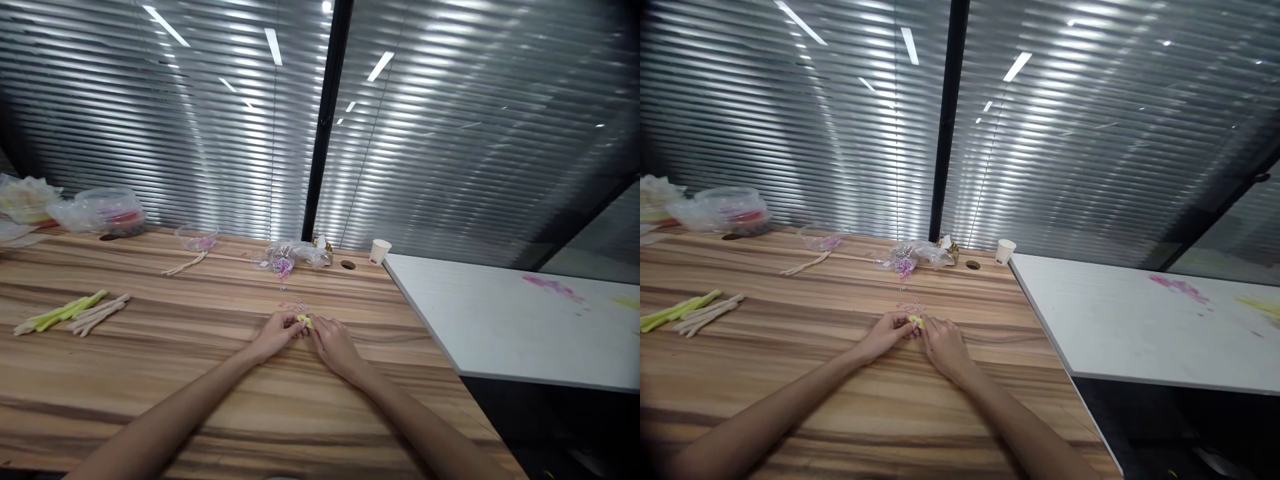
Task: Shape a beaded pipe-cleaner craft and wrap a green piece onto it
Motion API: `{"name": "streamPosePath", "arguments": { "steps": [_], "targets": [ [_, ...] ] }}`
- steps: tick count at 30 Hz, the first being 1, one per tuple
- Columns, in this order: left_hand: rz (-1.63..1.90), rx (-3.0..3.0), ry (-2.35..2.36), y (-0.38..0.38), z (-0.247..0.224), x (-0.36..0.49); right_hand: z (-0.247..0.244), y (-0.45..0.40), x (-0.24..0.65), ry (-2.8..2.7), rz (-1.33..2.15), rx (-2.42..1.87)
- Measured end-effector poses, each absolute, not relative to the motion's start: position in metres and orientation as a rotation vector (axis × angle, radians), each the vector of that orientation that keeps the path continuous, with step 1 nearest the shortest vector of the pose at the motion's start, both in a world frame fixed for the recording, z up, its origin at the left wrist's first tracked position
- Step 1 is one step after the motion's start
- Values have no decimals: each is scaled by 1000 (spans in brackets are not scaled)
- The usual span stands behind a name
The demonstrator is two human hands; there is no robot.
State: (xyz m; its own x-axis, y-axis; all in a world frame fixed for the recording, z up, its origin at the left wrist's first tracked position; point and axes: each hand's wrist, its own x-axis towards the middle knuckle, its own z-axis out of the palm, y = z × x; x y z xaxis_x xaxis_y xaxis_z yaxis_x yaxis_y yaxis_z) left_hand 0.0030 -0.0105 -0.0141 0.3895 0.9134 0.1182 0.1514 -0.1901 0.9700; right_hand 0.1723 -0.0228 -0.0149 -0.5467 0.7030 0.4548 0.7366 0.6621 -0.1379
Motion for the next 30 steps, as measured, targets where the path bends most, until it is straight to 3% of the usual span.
{"name": "streamPosePath", "arguments": {
  "steps": [30],
  "targets": [
    [883,1849,1119,-10,-16,2,-16,-23,173,-2435,10,-1178]
  ]
}}
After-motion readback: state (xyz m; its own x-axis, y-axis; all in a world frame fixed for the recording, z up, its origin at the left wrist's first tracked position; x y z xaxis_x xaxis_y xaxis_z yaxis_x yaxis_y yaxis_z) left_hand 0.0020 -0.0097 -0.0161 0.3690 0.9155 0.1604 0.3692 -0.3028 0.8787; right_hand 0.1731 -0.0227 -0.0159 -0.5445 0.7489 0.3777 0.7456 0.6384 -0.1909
